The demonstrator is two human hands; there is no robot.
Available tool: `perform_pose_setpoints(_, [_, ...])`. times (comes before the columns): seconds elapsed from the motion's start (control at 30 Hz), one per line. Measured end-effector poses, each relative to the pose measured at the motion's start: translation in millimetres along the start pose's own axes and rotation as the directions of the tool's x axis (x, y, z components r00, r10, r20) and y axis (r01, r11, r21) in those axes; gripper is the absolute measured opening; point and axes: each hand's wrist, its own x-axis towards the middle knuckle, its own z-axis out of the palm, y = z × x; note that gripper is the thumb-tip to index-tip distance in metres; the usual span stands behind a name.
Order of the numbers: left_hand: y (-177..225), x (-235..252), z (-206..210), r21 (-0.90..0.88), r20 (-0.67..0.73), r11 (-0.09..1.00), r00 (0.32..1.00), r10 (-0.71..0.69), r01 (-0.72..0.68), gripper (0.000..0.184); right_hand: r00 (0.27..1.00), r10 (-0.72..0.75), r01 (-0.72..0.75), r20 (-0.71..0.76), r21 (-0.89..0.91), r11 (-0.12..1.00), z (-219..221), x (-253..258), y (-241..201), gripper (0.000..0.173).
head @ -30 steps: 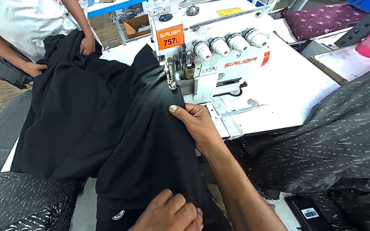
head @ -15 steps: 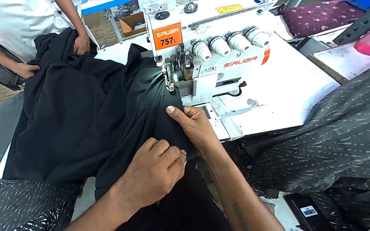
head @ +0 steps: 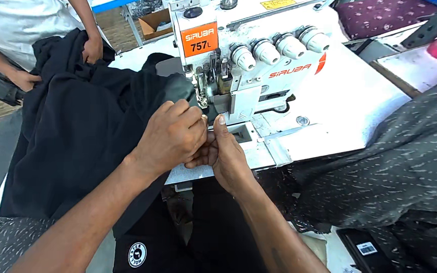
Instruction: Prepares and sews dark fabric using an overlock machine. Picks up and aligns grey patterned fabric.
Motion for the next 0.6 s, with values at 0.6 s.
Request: perform_pose_setpoints(0.6, [-26.2,-23.5,13.4,-0.312,-0.072,0.949,0.995,-0.075,0.049,0.028,0.867,-0.462,0.179,0.186,-0.982,-0.059,-20.3,-6.6,-16.0,0.049])
